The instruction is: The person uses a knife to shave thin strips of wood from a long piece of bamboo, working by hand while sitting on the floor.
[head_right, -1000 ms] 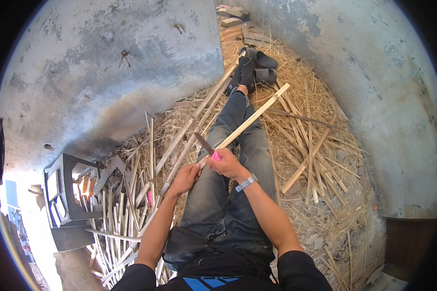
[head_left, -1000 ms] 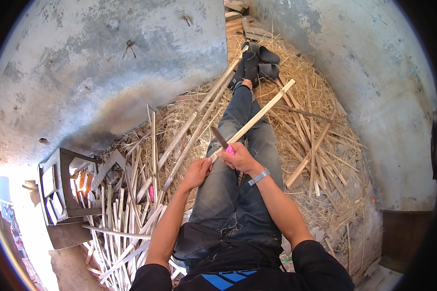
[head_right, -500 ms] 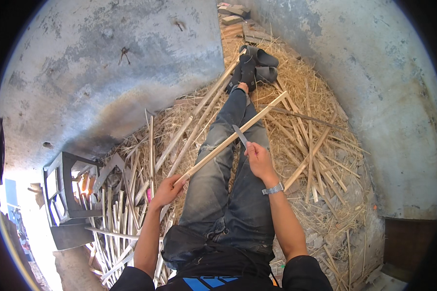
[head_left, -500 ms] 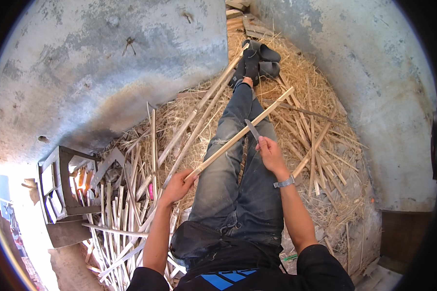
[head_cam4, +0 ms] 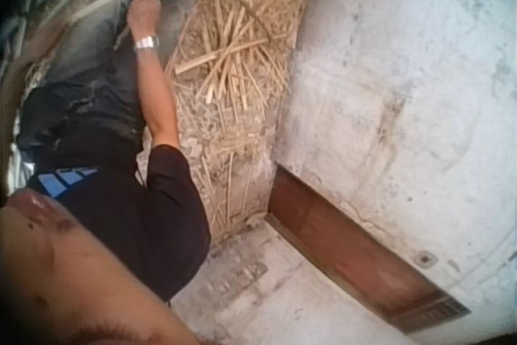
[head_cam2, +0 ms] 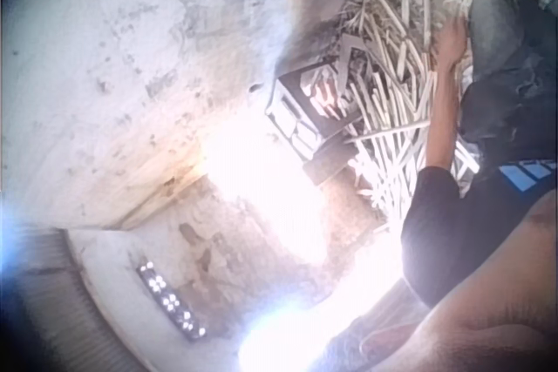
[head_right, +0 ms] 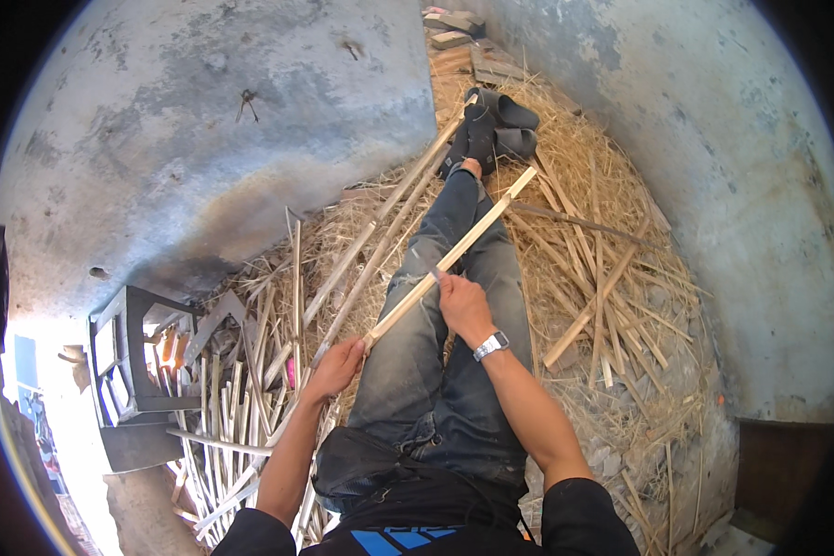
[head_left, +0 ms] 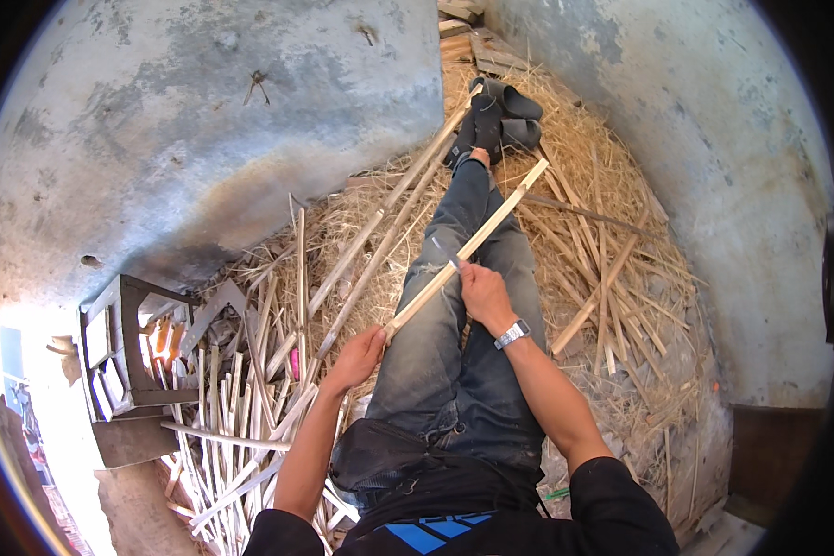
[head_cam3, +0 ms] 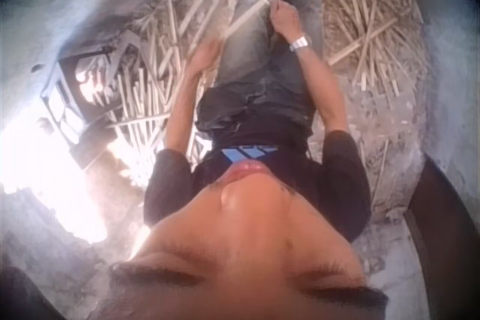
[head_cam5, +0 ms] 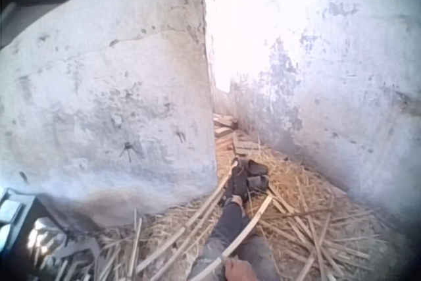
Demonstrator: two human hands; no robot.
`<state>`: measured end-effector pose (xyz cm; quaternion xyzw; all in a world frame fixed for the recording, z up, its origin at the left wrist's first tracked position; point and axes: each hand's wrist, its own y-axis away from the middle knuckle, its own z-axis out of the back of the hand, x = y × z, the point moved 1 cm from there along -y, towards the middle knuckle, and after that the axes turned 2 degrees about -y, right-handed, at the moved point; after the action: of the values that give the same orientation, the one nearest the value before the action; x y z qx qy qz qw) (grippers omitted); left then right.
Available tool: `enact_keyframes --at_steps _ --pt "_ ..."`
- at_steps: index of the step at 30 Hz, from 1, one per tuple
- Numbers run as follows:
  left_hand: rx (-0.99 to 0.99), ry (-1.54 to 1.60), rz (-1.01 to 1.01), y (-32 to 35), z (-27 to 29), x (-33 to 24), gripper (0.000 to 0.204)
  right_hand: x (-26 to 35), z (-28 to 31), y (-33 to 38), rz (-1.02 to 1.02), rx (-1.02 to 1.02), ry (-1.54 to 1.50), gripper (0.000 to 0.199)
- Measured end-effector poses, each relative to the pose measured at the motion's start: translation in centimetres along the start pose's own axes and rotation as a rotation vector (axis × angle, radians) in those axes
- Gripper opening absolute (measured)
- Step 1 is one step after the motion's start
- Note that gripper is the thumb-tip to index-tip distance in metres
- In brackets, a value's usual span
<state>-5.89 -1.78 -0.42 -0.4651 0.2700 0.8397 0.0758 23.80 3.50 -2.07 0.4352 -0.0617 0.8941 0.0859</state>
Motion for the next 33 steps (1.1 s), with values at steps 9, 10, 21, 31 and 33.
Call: enact_keyframes --at_steps 9,10,21,31,33 --pt "-0.055 -0.075 -0.09 -4.0 -0.9 -3.1 0.043 0.7 0.3 2.7 -0.092 0.144 -0.107 0.056" --pt "-0.058 -0.084 -0.082 -4.4 -1.2 -3.2 0.043 0.8 0.3 2.9 -0.1 0.155 -0.108 0.056" --pt "-0.043 -0.079 -0.091 -6.9 -2.4 -4.3 0.042 1.5 -0.1 5.0 -0.288 0.388 -0.394 0.062" --pt "-0.043 -0.138 -0.111 -3.2 -0.4 -3.2 0.039 -1.5 1.0 2.6 -0.137 0.052 -0.231 0.058" --pt "-0.064 -0.146 -0.103 -0.7 0.1 -2.2 0.037 -1.3 1.8 1.9 -0.113 0.004 -0.18 0.056"
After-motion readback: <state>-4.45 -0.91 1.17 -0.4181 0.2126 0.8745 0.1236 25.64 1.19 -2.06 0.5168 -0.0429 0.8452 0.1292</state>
